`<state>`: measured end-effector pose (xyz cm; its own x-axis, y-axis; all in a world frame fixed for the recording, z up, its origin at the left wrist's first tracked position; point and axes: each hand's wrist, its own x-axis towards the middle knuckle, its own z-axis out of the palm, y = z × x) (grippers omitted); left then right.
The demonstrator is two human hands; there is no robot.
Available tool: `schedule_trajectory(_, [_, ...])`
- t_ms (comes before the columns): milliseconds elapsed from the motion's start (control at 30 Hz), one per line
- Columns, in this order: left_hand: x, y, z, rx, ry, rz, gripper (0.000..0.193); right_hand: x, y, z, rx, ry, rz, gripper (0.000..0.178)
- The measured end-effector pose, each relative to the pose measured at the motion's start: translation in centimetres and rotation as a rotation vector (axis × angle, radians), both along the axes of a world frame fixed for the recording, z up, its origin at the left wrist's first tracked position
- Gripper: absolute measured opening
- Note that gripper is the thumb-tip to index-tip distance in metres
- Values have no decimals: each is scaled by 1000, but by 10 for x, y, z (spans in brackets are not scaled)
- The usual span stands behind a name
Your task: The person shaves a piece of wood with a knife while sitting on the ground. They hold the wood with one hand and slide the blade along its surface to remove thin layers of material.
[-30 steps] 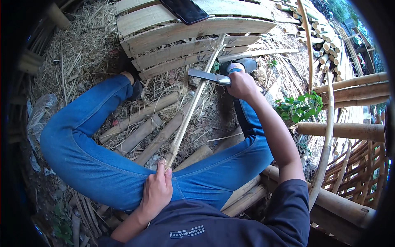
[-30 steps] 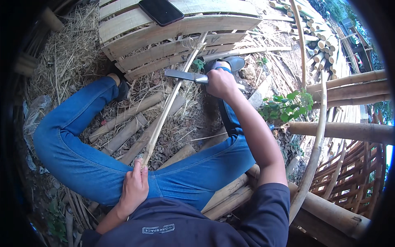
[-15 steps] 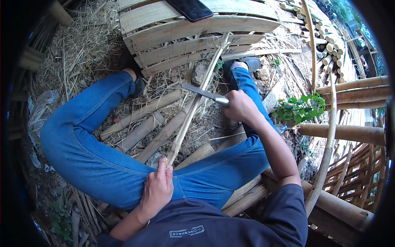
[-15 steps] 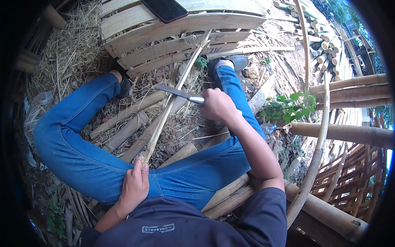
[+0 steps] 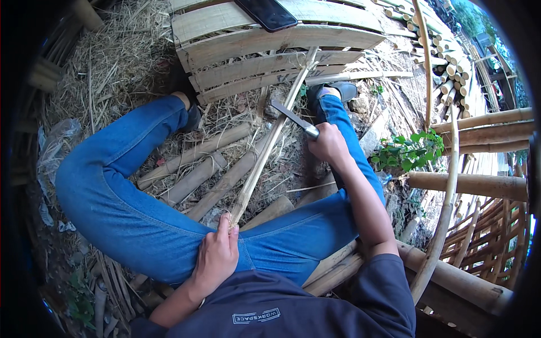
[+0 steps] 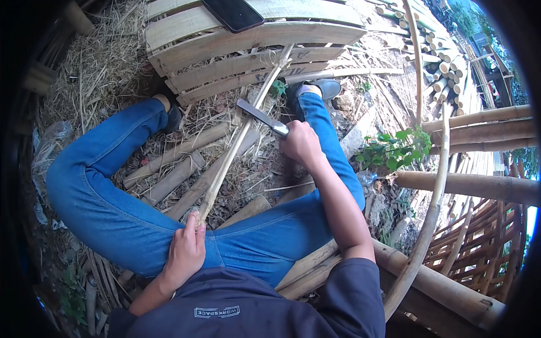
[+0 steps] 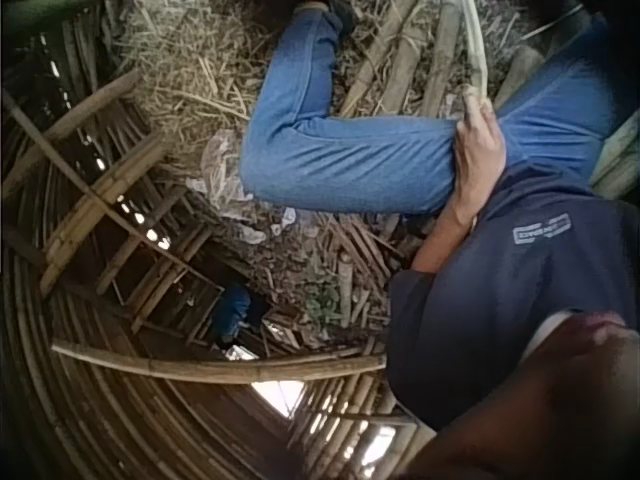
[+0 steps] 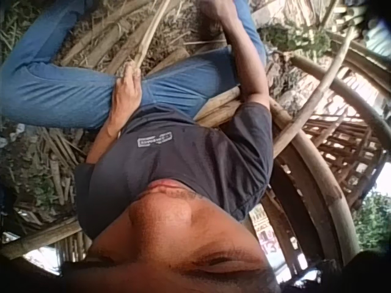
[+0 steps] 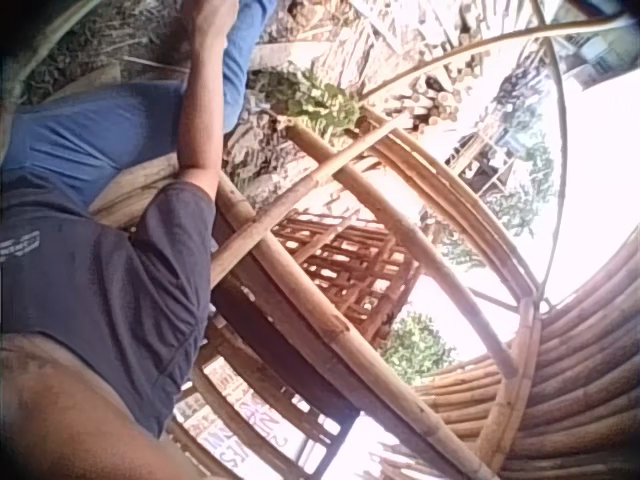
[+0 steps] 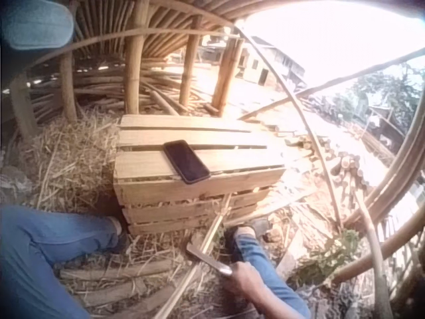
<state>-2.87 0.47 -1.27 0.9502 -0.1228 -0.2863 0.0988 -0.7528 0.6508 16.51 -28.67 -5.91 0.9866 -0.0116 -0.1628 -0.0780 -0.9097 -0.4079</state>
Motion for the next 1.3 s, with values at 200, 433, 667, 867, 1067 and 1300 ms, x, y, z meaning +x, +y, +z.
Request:
schedule_trajectory(200, [8,-2,19,8,238,10,39,-22,8,7,-18,120,229,19])
schedule_trajectory(433, [3,0,8,-57,32,9,31,-6,0,3,-109,43,183,21])
schedule_trajectory(667, [6,-2,6,-35,-8,-27,31,25,-15,11,-111,62,125,22])
schedule_trajectory(867, [8,-2,7,-81,34,5,31,53,-24,11,-199,-41,26,20])
schedule_trajectory(1067, [7,-4,14,-1,56,-11,32,57,-14,25,-285,35,93,23])
schedule_trajectory(1300, [7,-4,19,25,85,-36,34,62,-23,43,-383,169,135,28])
